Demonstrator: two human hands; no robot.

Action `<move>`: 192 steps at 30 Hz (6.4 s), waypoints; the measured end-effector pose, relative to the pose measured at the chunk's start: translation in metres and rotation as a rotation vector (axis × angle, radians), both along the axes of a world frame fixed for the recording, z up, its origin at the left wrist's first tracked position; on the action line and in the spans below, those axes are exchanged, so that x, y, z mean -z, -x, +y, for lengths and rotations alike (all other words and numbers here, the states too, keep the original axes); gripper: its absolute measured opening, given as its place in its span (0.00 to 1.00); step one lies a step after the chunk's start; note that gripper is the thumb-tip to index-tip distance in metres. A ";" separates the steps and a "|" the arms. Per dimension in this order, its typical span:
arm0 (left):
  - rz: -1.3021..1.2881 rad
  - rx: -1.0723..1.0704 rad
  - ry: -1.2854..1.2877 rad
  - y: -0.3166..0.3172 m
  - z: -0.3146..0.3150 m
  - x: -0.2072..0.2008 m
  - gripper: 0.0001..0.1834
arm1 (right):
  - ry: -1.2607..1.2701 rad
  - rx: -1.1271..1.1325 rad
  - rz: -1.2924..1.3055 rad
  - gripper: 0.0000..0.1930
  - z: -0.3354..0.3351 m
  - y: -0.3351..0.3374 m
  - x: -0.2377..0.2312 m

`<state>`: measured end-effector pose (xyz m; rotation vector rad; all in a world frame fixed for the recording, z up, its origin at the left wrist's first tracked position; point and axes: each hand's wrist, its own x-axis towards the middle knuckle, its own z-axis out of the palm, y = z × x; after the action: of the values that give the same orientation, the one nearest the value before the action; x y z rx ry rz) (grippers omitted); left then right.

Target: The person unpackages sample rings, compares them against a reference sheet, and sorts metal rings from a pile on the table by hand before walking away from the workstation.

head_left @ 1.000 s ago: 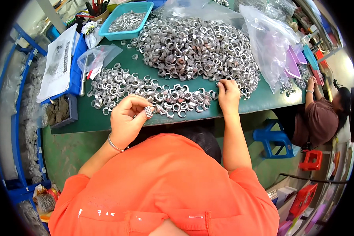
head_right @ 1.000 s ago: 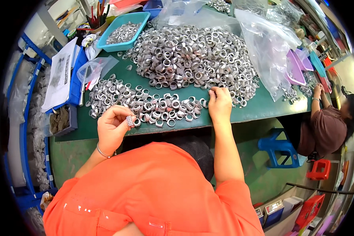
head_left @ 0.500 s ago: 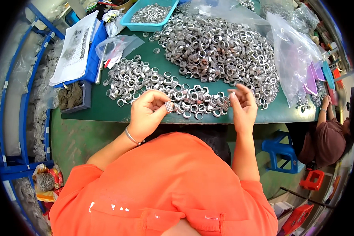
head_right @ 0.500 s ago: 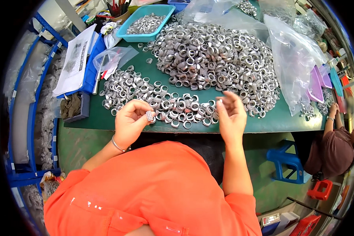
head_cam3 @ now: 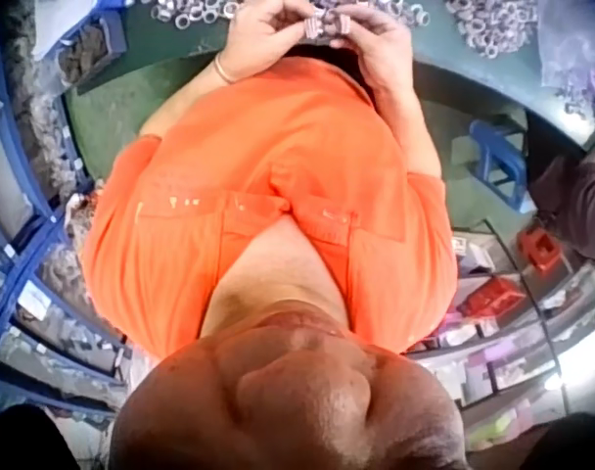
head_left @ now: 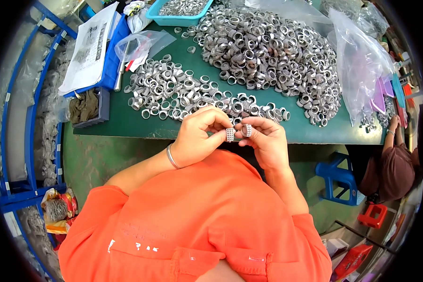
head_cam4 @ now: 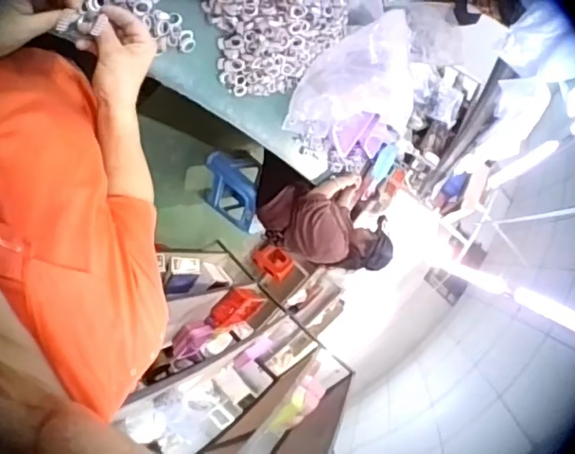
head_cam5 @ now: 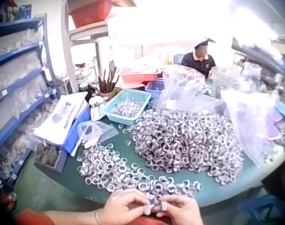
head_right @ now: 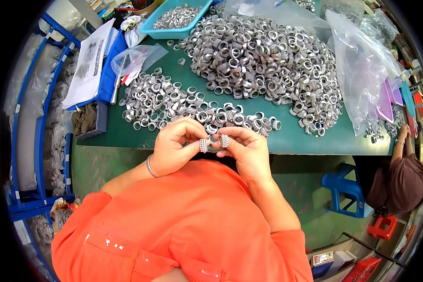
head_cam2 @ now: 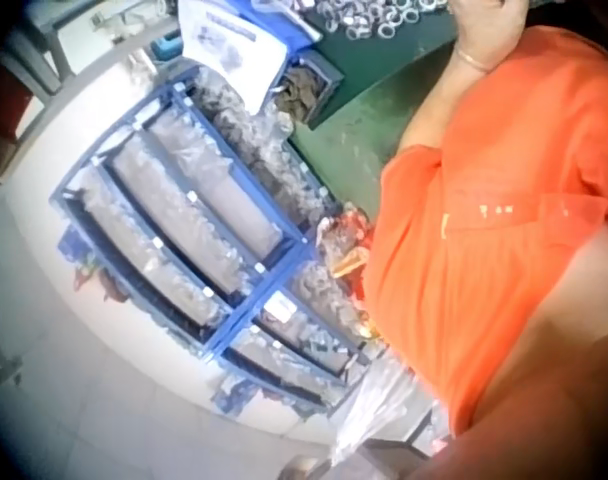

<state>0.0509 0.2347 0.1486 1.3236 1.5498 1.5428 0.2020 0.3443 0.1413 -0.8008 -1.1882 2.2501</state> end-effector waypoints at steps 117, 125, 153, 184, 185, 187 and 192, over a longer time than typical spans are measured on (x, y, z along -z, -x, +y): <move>0.353 -0.156 -0.042 0.070 0.060 0.003 0.06 | -0.871 0.256 -0.650 0.05 0.117 0.031 0.015; -0.031 0.127 0.057 0.049 0.087 0.003 0.17 | -0.411 0.119 0.111 0.07 0.070 0.026 0.008; 0.203 0.023 -0.060 0.044 0.087 0.007 0.16 | -0.150 0.065 -0.185 0.07 0.096 0.036 0.003; 0.111 0.006 0.061 0.046 0.079 0.006 0.16 | -1.556 0.302 -0.371 0.11 0.119 0.088 -0.006; 0.091 0.004 0.055 0.045 0.079 0.007 0.16 | -1.566 0.297 -0.371 0.10 0.121 0.088 -0.008; 0.128 0.008 0.055 0.045 0.079 0.007 0.16 | -1.623 0.318 -0.382 0.09 0.125 0.084 -0.007; 0.121 -0.013 0.064 0.048 0.077 0.004 0.16 | -1.459 0.416 -0.315 0.06 0.121 0.074 -0.009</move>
<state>0.0027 0.3121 0.1443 1.3955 1.6700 1.4320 0.1284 0.4656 0.1499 -0.6217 -2.0449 0.5317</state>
